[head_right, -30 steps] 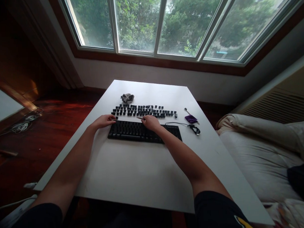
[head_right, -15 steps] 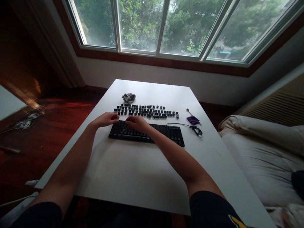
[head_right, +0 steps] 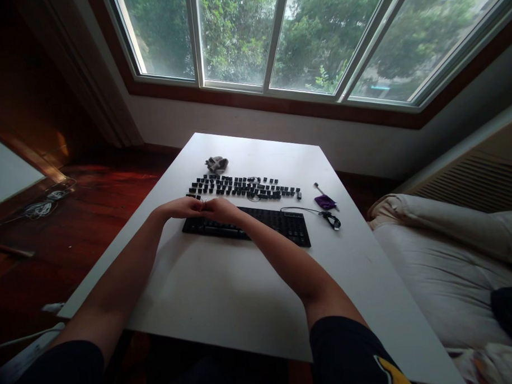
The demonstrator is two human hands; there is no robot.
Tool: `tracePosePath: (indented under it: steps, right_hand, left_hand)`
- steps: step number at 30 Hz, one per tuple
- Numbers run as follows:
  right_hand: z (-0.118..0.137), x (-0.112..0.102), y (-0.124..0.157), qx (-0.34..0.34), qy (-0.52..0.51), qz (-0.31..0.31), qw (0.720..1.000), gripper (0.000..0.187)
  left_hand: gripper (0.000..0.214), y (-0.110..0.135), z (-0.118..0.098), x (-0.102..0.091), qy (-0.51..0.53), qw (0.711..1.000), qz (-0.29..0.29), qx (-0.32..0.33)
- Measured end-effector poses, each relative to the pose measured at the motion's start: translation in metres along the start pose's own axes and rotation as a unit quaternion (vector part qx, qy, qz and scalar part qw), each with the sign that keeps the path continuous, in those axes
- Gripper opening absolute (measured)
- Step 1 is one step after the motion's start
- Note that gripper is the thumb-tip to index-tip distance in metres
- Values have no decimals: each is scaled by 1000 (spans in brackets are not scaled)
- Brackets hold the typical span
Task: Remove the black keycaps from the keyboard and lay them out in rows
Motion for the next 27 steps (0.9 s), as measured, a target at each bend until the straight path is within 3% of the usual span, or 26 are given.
tracePosePath:
  steps: [3,5,14,20,27]
  right_hand:
    - [11,5,9,-28,100,-30,994,19]
    - [11,7,16,-31,110,-53,992,21]
    - [-25,17,33,7,-111,-68,992,24]
    - [-43,37,25,71,-371,-109,920,33]
    - [-49,27,24,78,-424,-195,881,35]
  left_hand:
    - [22,1,1,0,10,1000,-5,1]
    - [21,2,-1,-1,17,1000,-2,-5]
    - [24,2,-16,-2,8,997,69,16]
    - [28,-1,-23,3,-32,997,65,26]
    - [37,-6,-37,2,-6,998,-11,53]
Point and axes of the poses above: each hand's wrist, its own y-axis away from the middle knuckle, its own x-axis out of the palm, z = x × y, the point moved 1 cm from there along -y, towards the middle knuckle, and after that the axes turned 9 degrees about x, right-handed, at the moved point
